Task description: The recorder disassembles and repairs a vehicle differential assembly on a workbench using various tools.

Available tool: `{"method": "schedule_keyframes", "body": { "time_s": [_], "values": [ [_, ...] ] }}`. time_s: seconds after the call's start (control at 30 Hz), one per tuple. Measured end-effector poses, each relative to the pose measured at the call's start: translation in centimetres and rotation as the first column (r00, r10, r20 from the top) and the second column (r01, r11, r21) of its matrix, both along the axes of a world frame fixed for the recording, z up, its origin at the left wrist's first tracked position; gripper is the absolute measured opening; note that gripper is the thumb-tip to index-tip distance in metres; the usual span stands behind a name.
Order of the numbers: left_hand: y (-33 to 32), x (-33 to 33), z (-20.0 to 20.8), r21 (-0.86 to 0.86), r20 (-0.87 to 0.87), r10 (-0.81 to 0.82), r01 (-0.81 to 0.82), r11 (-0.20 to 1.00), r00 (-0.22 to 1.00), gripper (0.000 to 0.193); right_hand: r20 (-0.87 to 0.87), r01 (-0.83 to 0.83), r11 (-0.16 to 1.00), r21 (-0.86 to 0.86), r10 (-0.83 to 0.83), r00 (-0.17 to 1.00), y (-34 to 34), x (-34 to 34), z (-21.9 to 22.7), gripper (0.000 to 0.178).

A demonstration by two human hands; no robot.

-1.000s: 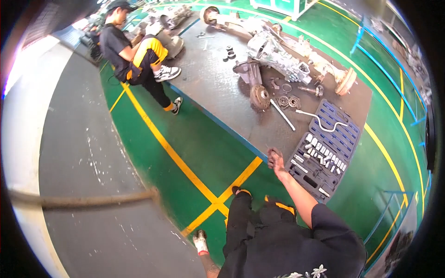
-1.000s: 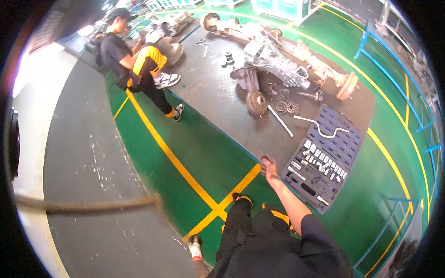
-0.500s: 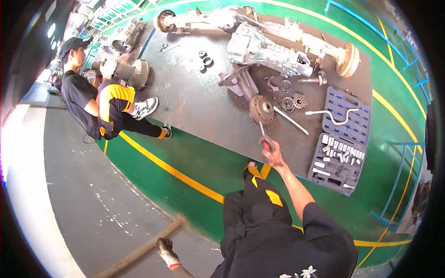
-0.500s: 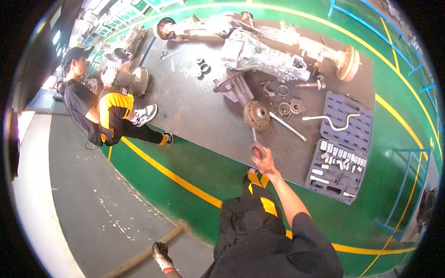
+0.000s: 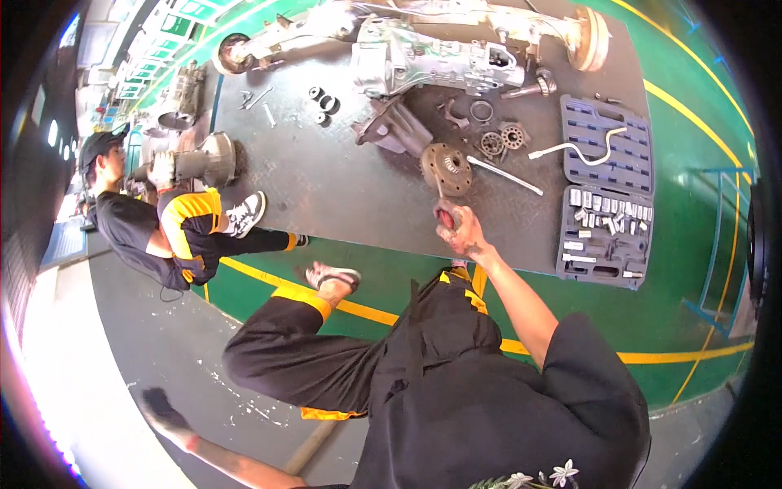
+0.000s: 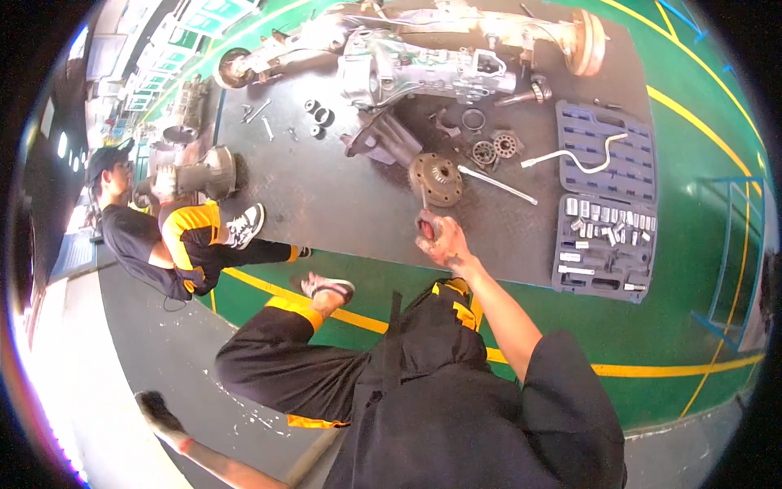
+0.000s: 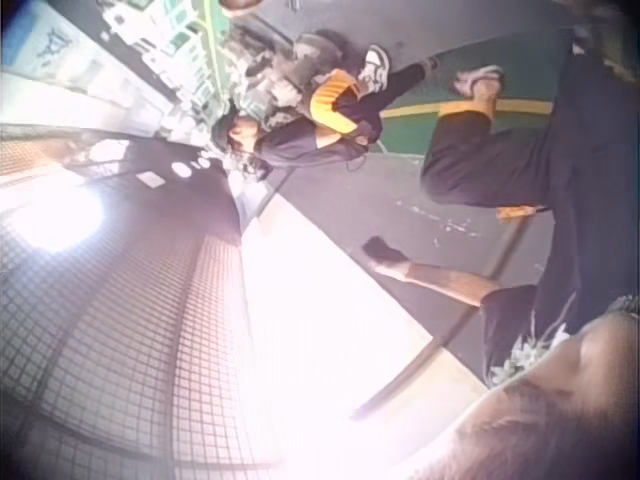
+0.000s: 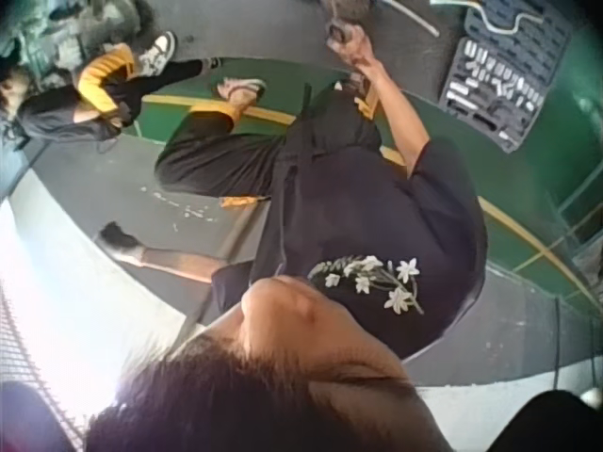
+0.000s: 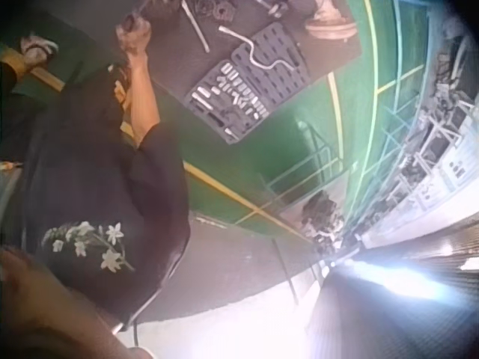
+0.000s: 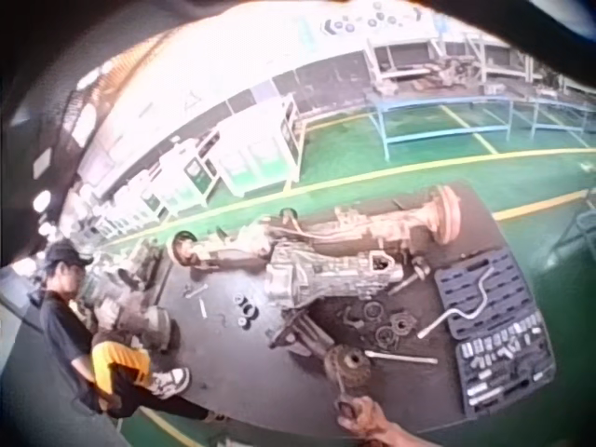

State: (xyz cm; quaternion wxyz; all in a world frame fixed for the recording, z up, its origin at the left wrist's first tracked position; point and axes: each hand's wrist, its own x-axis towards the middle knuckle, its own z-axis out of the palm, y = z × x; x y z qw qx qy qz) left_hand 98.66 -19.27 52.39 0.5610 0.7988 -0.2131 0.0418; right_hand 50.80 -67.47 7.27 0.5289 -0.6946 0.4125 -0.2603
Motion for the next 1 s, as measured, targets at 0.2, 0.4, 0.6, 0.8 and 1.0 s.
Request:
{"method": "schedule_keyframes", "body": {
  "time_s": [0.2,0.4,0.6,0.8,1.0],
  "values": [
    [-19.3,20.2,1.3,0.424,0.096,-0.471,0.392,0.816,0.877,0.042,0.071,0.127,0.974,0.186,-0.143,0.987,1.6,1.8,-2.1,0.032],
    [-49.3,5.3,-19.0,0.723,-0.367,-0.731,0.671,0.164,0.575,0.036,0.014,0.241,0.961,0.138,-0.245,0.969,3.1,0.4,-4.9,0.034],
    [-55.7,-11.7,-45.9,0.492,-0.49,-0.855,0.864,-0.109,0.17,0.061,-0.178,0.226,0.943,0.244,-0.185,0.966,3.8,1.8,1.0,0.04],
    [-58.4,-25.1,-50.3,0.494,-0.086,-0.978,0.844,-0.208,-0.191,0.102,0.093,0.27,0.815,0.512,-0.365,0.926,4.2,0.8,-0.5,0.06],
    [-57.8,-26.1,-54.0,0.384,0.011,-0.999,0.923,0.036,0.035,0.093,-0.257,0.365,0.881,0.301,-0.293,0.921,-0.4,-0.2,2.0,0.028]
  ]
}}
